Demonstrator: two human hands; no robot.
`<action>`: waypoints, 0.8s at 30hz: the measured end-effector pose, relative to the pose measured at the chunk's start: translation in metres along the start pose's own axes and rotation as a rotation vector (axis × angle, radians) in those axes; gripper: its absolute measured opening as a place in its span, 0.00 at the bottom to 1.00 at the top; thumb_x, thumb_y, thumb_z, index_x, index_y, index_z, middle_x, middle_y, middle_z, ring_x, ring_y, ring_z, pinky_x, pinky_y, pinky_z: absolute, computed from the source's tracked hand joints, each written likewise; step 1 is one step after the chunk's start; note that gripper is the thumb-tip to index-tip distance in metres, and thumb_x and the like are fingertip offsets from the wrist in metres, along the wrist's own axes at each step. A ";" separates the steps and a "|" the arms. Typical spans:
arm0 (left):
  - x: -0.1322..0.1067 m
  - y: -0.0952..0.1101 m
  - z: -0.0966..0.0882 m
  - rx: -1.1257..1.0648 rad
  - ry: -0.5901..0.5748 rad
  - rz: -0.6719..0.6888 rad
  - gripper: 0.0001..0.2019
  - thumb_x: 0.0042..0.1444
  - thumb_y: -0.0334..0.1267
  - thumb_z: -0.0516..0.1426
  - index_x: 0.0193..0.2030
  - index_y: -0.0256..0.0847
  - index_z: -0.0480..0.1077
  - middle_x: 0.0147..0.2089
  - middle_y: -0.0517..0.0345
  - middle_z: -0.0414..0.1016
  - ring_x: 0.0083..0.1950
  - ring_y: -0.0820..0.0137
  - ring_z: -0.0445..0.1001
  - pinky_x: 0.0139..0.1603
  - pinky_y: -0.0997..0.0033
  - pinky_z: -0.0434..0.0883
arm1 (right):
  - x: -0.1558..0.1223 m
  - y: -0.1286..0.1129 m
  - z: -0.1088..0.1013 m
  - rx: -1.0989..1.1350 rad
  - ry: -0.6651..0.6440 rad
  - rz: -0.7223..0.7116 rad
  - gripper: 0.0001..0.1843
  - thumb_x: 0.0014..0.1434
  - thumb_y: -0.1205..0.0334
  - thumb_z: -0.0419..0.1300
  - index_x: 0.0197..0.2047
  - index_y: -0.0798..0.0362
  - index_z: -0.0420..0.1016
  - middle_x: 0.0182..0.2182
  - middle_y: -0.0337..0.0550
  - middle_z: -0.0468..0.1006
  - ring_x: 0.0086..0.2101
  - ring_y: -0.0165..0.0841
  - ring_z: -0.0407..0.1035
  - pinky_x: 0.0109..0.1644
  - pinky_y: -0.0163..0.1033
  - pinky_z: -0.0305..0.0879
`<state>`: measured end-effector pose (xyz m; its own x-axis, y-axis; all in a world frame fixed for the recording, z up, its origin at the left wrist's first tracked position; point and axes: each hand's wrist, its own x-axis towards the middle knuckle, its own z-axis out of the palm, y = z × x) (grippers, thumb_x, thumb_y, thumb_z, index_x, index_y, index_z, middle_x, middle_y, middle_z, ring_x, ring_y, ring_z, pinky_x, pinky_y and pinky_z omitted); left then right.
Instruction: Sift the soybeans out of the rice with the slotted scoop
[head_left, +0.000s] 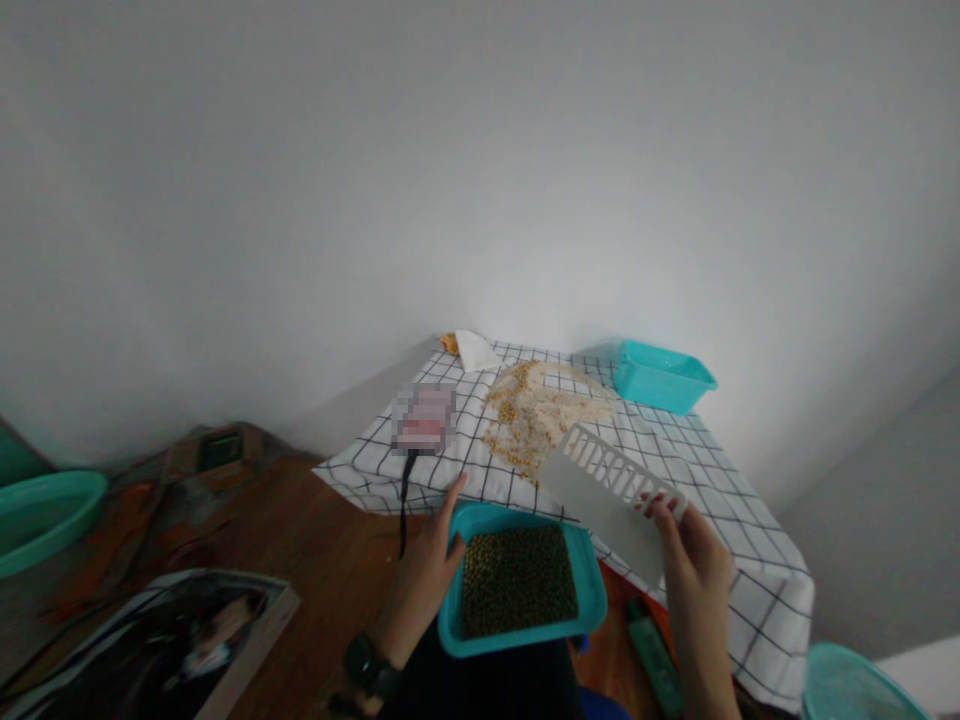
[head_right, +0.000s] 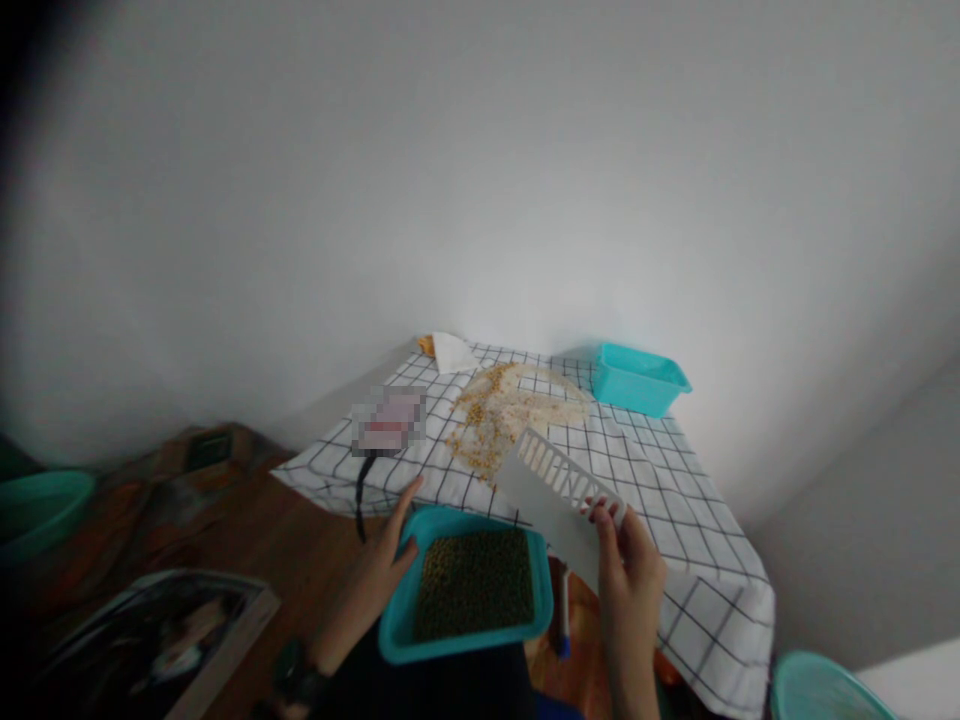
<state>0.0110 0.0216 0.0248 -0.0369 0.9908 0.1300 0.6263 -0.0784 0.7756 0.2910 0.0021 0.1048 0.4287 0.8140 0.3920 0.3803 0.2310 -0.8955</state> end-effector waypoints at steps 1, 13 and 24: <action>0.000 0.000 0.000 0.001 -0.001 0.003 0.35 0.62 0.29 0.46 0.74 0.47 0.40 0.72 0.48 0.59 0.67 0.61 0.65 0.63 0.58 0.65 | 0.000 0.000 0.000 -0.004 -0.003 0.002 0.19 0.59 0.45 0.59 0.39 0.54 0.78 0.39 0.48 0.83 0.40 0.42 0.75 0.41 0.38 0.65; 0.001 -0.001 0.001 0.008 -0.015 -0.016 0.35 0.62 0.29 0.46 0.74 0.49 0.38 0.70 0.48 0.62 0.62 0.62 0.72 0.59 0.60 0.67 | 0.002 0.009 0.002 0.041 -0.060 0.042 0.19 0.59 0.45 0.60 0.38 0.53 0.78 0.41 0.47 0.83 0.44 0.42 0.75 0.44 0.38 0.65; 0.000 0.000 0.000 -0.030 -0.009 0.018 0.35 0.62 0.29 0.47 0.74 0.48 0.39 0.72 0.49 0.58 0.69 0.63 0.64 0.66 0.58 0.62 | 0.004 0.017 0.008 0.022 -0.115 -0.014 0.18 0.60 0.46 0.59 0.37 0.53 0.78 0.41 0.47 0.82 0.43 0.42 0.74 0.44 0.39 0.65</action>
<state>0.0111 0.0217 0.0244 -0.0191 0.9902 0.1385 0.6029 -0.0991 0.7916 0.2930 0.0134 0.0894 0.3257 0.8662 0.3790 0.3674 0.2534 -0.8949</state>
